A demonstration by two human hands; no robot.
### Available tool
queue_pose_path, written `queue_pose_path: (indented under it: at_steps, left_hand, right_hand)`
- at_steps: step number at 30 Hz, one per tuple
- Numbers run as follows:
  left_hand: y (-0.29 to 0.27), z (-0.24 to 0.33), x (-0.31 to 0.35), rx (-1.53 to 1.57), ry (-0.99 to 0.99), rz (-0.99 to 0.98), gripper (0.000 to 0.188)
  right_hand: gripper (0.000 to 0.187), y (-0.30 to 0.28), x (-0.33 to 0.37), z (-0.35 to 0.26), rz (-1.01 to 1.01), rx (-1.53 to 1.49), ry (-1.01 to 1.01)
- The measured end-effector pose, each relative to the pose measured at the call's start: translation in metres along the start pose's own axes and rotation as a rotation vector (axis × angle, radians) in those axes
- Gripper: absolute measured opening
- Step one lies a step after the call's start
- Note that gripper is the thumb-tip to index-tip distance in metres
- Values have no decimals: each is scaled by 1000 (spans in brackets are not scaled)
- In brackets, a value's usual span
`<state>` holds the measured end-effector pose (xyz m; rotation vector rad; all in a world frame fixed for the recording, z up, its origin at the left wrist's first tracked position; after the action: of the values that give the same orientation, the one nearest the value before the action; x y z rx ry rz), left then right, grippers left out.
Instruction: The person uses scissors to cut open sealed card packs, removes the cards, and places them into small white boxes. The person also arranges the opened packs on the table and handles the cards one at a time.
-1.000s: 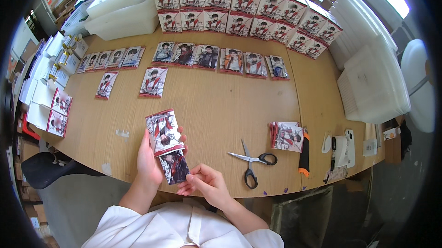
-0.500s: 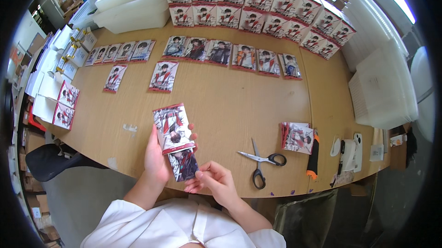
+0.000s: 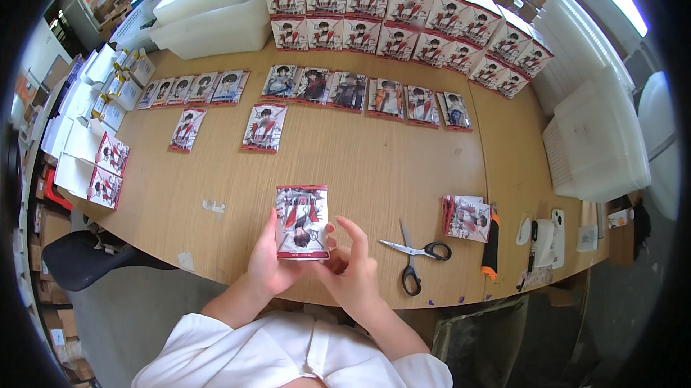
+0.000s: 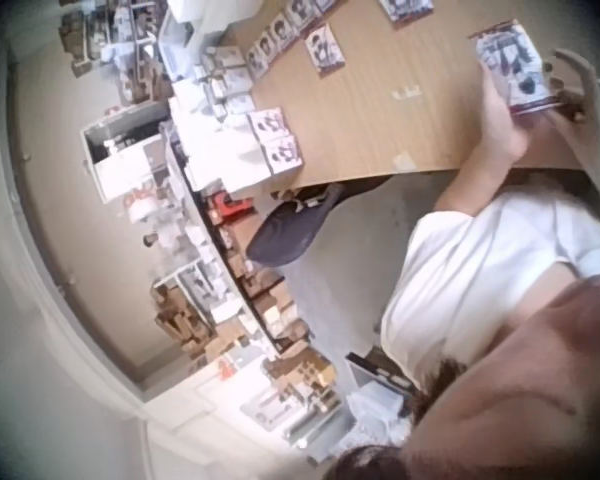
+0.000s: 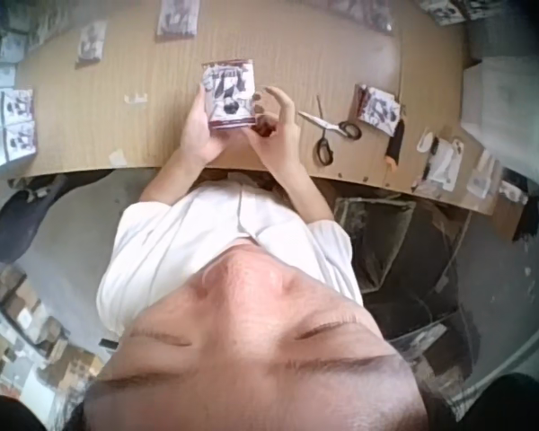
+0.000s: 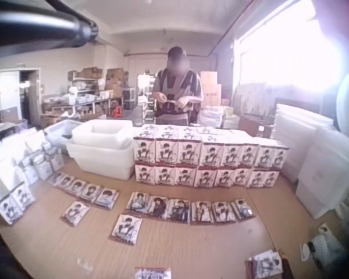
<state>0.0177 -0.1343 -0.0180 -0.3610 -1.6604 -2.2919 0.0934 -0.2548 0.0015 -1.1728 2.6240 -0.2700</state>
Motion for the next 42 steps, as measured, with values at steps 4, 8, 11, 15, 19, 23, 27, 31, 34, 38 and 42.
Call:
queue_pose_path:
  at_steps: [4, 8, 11, 15, 19, 23, 27, 31, 34, 38, 42]
  left_hand:
    - [-5, -2, 2, -2, 62, -25, 72]
    - [-2, -6, 3, -180, 236, 9, 76]
    - [-7, -6, 7, -28, 207, -1, 76]
    - [-11, -1, 8, 50, 363, 78, 74]
    - [-8, -4, 7, -60, 407, -52, 76]
    - [-12, 6, 16, -356, 621, -89, 79]
    - [-12, 26, 29, -594, 671, 156, 54]
    - [-23, 25, 26, -390, 570, 150, 35]
    - [-26, 24, 28, -401, 563, 157, 27]
    - [-27, 23, 28, -412, 581, 162, 23]
    - [-26, 22, 25, -445, 544, 156, 22]
  right_hand:
    - [79, -1, -10, -7, -4, 183, -36]
    - [74, 12, -18, -3, 106, -528, 137]
    - [72, 18, -15, 5, -31, -622, 188]
    - [73, 22, -23, -18, -109, -882, 252]
    - [50, 25, -39, -12, 172, -885, 367]
    - [32, 1, -89, -34, 141, -776, 274]
    - [20, -26, -173, -12, -73, -57, -164]
    - [21, 4, -231, 34, -130, 167, -15]
    - [21, 27, -240, 57, -100, 269, -123]
    - [22, 39, -240, 50, -87, 446, -344]
    - [14, 40, -234, 47, 41, 766, -721]
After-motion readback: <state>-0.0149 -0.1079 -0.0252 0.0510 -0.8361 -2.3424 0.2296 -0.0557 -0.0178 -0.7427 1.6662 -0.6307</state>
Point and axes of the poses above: each hand's wrist, its own x-axis away from the middle knuckle, its own y-axis out of the palm, z = x × y, the point moved 2 cm from there along -x, towards the middle knuckle, and after that the axes turned 9 degrees about -y, right-handed, at the moved point
